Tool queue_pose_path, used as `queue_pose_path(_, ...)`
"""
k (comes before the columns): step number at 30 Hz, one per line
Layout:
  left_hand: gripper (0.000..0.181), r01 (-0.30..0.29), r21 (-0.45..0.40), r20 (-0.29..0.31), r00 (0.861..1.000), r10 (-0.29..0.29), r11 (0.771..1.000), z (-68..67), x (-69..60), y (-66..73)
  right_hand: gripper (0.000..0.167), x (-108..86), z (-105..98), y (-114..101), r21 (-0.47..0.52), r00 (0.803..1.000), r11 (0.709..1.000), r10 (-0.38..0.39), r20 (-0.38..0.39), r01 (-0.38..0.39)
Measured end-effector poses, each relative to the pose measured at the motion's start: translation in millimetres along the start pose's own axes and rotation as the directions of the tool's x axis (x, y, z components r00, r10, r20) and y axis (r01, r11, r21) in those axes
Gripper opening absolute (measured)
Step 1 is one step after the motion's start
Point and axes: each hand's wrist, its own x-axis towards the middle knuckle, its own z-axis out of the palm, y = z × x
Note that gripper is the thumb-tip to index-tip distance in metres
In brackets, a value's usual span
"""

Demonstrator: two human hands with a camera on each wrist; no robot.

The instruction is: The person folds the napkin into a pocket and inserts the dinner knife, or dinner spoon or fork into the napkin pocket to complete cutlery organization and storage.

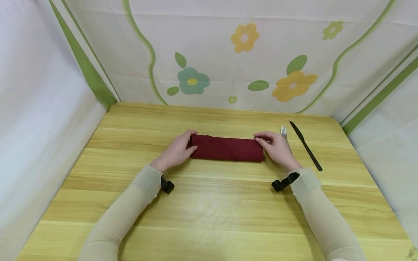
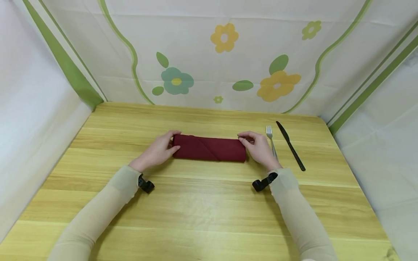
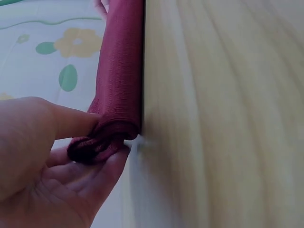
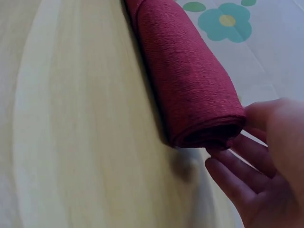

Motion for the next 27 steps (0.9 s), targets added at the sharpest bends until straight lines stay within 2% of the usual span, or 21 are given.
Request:
queue_pose_path(5,0.059,-0.034,0.052,0.017,0.999,0.033,0.998,0.9,-2.6,-1.5,0.033,-2.1,-0.4,-0.4,0.016,1.000,1.000,0.023,0.011,-0.023)
queue_pose_path(10,0.060,-0.114,0.095,0.053,0.993,0.109,0.989,-0.6,-7.7,4.5,0.035,-9.2,-4.4,-12.8,0.070,0.999,0.997,-0.046,0.019,0.045)
queue_pose_path(14,0.059,-0.172,0.116,0.129,0.979,0.157,0.978,-1.1,-12.6,9.1,0.035,-16.8,-5.5,-19.2,-0.010,0.989,0.991,-0.136,0.059,0.137)
queue_pose_path(17,0.059,-0.185,0.131,0.181,0.971,0.160,0.974,-1.3,-16.2,7.7,0.037,-21.1,-5.0,-17.4,-0.080,0.978,0.978,-0.182,0.100,0.190)
queue_pose_path(20,0.060,-0.202,0.150,0.223,0.960,0.166,0.968,-2.6,-19.1,3.4,0.040,-23.4,-5.1,-13.5,-0.107,0.974,0.973,-0.189,0.126,0.203)
queue_pose_path(27,0.057,-0.270,0.160,0.308,0.928,0.211,0.950,-8.3,-22.5,-2.7,0.043,-23.6,-4.8,-6.3,-0.118,0.969,0.974,-0.168,0.182,0.191)
